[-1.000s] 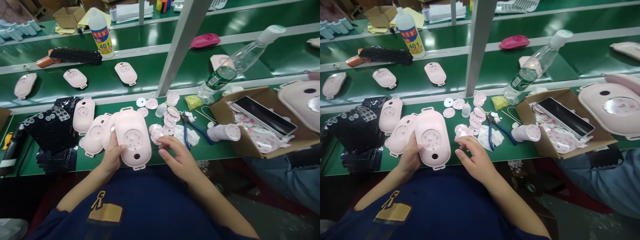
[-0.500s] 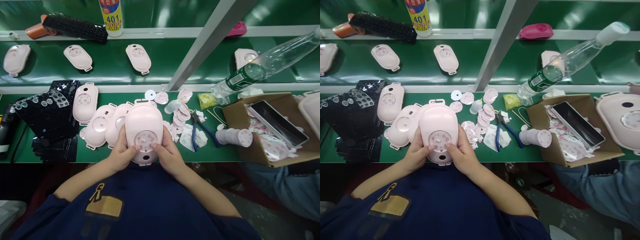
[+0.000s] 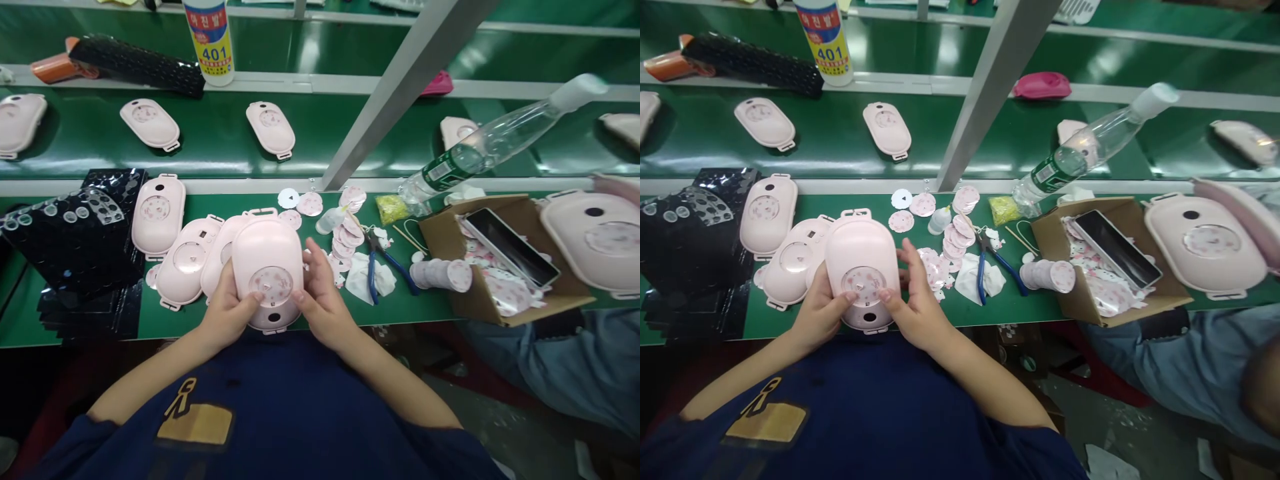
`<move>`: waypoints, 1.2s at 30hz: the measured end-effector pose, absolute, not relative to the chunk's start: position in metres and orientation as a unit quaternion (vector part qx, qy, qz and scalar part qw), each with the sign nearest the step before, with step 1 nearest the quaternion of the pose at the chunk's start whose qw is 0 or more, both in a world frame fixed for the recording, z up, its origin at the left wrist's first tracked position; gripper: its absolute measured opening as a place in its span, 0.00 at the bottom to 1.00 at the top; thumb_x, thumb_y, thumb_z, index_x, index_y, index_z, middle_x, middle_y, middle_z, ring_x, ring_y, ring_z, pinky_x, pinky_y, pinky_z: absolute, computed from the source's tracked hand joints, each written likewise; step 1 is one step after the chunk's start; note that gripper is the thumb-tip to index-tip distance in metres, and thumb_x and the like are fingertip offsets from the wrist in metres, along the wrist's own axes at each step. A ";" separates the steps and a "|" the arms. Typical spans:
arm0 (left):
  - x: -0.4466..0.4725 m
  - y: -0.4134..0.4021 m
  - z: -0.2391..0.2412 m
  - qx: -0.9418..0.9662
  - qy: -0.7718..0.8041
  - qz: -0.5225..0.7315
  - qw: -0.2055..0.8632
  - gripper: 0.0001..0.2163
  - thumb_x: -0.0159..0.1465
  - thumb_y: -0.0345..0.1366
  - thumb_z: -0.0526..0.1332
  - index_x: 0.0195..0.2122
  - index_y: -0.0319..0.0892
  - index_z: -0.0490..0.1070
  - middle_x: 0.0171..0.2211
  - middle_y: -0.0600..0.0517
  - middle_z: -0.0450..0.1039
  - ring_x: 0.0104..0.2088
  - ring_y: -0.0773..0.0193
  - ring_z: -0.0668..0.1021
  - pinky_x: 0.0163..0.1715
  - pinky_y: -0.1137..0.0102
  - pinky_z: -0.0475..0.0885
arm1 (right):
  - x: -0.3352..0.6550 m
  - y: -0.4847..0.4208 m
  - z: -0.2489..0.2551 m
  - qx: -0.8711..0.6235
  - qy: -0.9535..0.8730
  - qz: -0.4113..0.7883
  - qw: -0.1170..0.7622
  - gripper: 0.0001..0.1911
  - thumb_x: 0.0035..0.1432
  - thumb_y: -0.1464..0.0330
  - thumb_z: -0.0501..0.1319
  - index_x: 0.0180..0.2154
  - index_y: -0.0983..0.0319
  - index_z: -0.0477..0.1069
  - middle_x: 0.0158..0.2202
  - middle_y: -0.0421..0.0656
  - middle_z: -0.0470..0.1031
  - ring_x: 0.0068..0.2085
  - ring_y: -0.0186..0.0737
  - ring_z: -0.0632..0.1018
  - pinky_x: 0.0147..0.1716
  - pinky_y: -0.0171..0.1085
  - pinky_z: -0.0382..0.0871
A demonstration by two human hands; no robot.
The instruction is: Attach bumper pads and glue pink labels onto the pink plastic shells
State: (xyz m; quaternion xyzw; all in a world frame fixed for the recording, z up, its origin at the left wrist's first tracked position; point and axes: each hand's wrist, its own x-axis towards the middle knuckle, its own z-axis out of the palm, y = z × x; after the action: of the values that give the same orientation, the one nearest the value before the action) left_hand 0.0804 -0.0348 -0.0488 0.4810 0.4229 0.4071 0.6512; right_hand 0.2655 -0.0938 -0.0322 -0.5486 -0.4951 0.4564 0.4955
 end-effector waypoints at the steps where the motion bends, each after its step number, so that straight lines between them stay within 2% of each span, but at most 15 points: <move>1: 0.078 -0.035 -0.049 0.477 0.430 0.408 0.649 0.32 0.54 0.42 0.72 0.60 0.45 0.66 0.56 0.43 0.73 0.57 0.46 0.74 0.60 0.51 0.69 | 0.274 -0.093 -0.033 -0.571 -0.507 0.401 0.506 0.40 0.64 0.54 0.57 0.71 0.49 0.39 0.66 0.50 0.58 0.56 0.49 0.73 0.56 0.51 0.70; 3: 0.075 -0.035 -0.049 0.472 0.440 0.407 0.647 0.32 0.54 0.43 0.72 0.59 0.44 0.66 0.56 0.42 0.73 0.56 0.46 0.75 0.58 0.52 0.70 | 0.294 -0.085 -0.035 -0.655 -0.515 0.248 0.494 0.39 0.62 0.55 0.58 0.69 0.50 0.45 0.62 0.52 0.58 0.55 0.51 0.72 0.55 0.53 0.69; 5: 0.073 -0.035 -0.049 0.479 0.441 0.396 0.647 0.33 0.54 0.45 0.72 0.60 0.44 0.65 0.56 0.42 0.73 0.55 0.46 0.75 0.57 0.51 0.72 | 0.316 -0.069 -0.040 -0.753 -0.501 0.115 0.412 0.36 0.59 0.55 0.61 0.66 0.54 0.54 0.60 0.53 0.58 0.60 0.57 0.66 0.58 0.58 0.64; 8: 0.071 -0.037 -0.049 0.511 0.433 0.380 0.638 0.34 0.56 0.45 0.70 0.61 0.43 0.62 0.57 0.42 0.72 0.56 0.47 0.75 0.57 0.52 0.72 | 0.338 -0.038 -0.050 -0.837 -0.481 0.066 0.254 0.34 0.55 0.56 0.64 0.61 0.58 0.63 0.60 0.55 0.58 0.62 0.66 0.60 0.59 0.66 0.56; 10: 0.070 -0.040 -0.048 0.529 0.424 0.380 0.629 0.34 0.57 0.44 0.69 0.62 0.42 0.61 0.57 0.41 0.71 0.56 0.48 0.75 0.57 0.52 0.72 | 0.344 -0.022 -0.055 -0.848 -0.482 0.075 0.207 0.29 0.54 0.58 0.66 0.57 0.59 0.68 0.61 0.56 0.60 0.62 0.67 0.61 0.58 0.66 0.55; 13: 0.066 -0.043 -0.046 0.551 0.420 0.384 0.610 0.31 0.58 0.43 0.68 0.61 0.42 0.61 0.56 0.41 0.72 0.55 0.48 0.76 0.56 0.53 0.72 | 0.343 -0.016 -0.052 -0.816 -0.517 0.061 0.253 0.19 0.54 0.60 0.65 0.48 0.58 0.72 0.63 0.54 0.62 0.63 0.65 0.62 0.60 0.64 0.55; 15: 0.062 -0.044 -0.044 0.561 0.426 0.390 0.594 0.31 0.59 0.43 0.67 0.61 0.42 0.61 0.57 0.41 0.72 0.56 0.48 0.75 0.58 0.52 0.71 | 0.340 -0.026 -0.042 -0.756 -0.564 0.069 0.324 0.17 0.56 0.60 0.64 0.47 0.57 0.71 0.63 0.51 0.65 0.64 0.60 0.65 0.60 0.62 0.58; 17: 0.060 -0.045 -0.043 0.568 0.425 0.396 0.583 0.31 0.59 0.42 0.67 0.62 0.42 0.61 0.59 0.40 0.70 0.58 0.47 0.74 0.60 0.51 0.69 | 0.336 -0.043 -0.029 -0.679 -0.618 0.101 0.382 0.18 0.57 0.61 0.63 0.50 0.55 0.68 0.58 0.49 0.73 0.58 0.54 0.73 0.56 0.56 0.67; 19: 0.059 -0.044 -0.041 0.575 0.419 0.397 0.580 0.31 0.60 0.41 0.66 0.63 0.41 0.61 0.60 0.40 0.69 0.59 0.47 0.73 0.61 0.50 0.68 | 0.332 -0.062 -0.016 -0.603 -0.676 0.128 0.404 0.18 0.58 0.63 0.65 0.50 0.55 0.68 0.48 0.46 0.79 0.49 0.49 0.79 0.48 0.48 0.73; 22: 0.058 -0.040 -0.041 0.584 0.413 0.381 0.586 0.32 0.60 0.40 0.65 0.65 0.40 0.60 0.61 0.39 0.69 0.61 0.45 0.72 0.63 0.49 0.65 | 0.324 -0.087 -0.005 -0.523 -0.743 0.129 0.397 0.17 0.58 0.64 0.66 0.49 0.56 0.69 0.42 0.44 0.80 0.41 0.45 0.81 0.42 0.43 0.75; 27: 0.057 -0.034 -0.040 0.604 0.423 0.355 0.575 0.33 0.61 0.39 0.64 0.67 0.40 0.57 0.63 0.39 0.66 0.64 0.45 0.69 0.64 0.48 0.64 | 0.312 -0.114 -0.007 -0.545 -0.748 0.115 0.362 0.15 0.60 0.64 0.63 0.48 0.58 0.68 0.37 0.45 0.77 0.36 0.44 0.80 0.35 0.40 0.75; 31: 0.057 -0.037 -0.037 0.672 0.385 0.356 0.523 0.29 0.63 0.36 0.62 0.65 0.41 0.58 0.59 0.39 0.70 0.58 0.47 0.74 0.58 0.50 0.71 | 0.311 -0.130 0.007 -0.557 -0.762 0.103 0.313 0.15 0.59 0.66 0.62 0.48 0.61 0.69 0.32 0.43 0.76 0.31 0.40 0.77 0.29 0.37 0.73; 36: 0.056 -0.045 -0.033 0.736 0.330 0.403 0.432 0.30 0.62 0.32 0.62 0.66 0.43 0.58 0.55 0.41 0.72 0.53 0.51 0.77 0.54 0.55 0.74 | 0.308 -0.143 0.038 -0.536 -0.797 0.096 0.261 0.17 0.60 0.71 0.61 0.52 0.63 0.68 0.33 0.45 0.77 0.32 0.42 0.78 0.30 0.38 0.73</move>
State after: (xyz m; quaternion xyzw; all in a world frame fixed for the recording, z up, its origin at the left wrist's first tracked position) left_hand 0.0558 -0.0451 -0.0330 0.7361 0.3302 0.4025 0.4325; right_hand 0.3083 -0.1431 0.0380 -0.5363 -0.7968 0.0959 0.2612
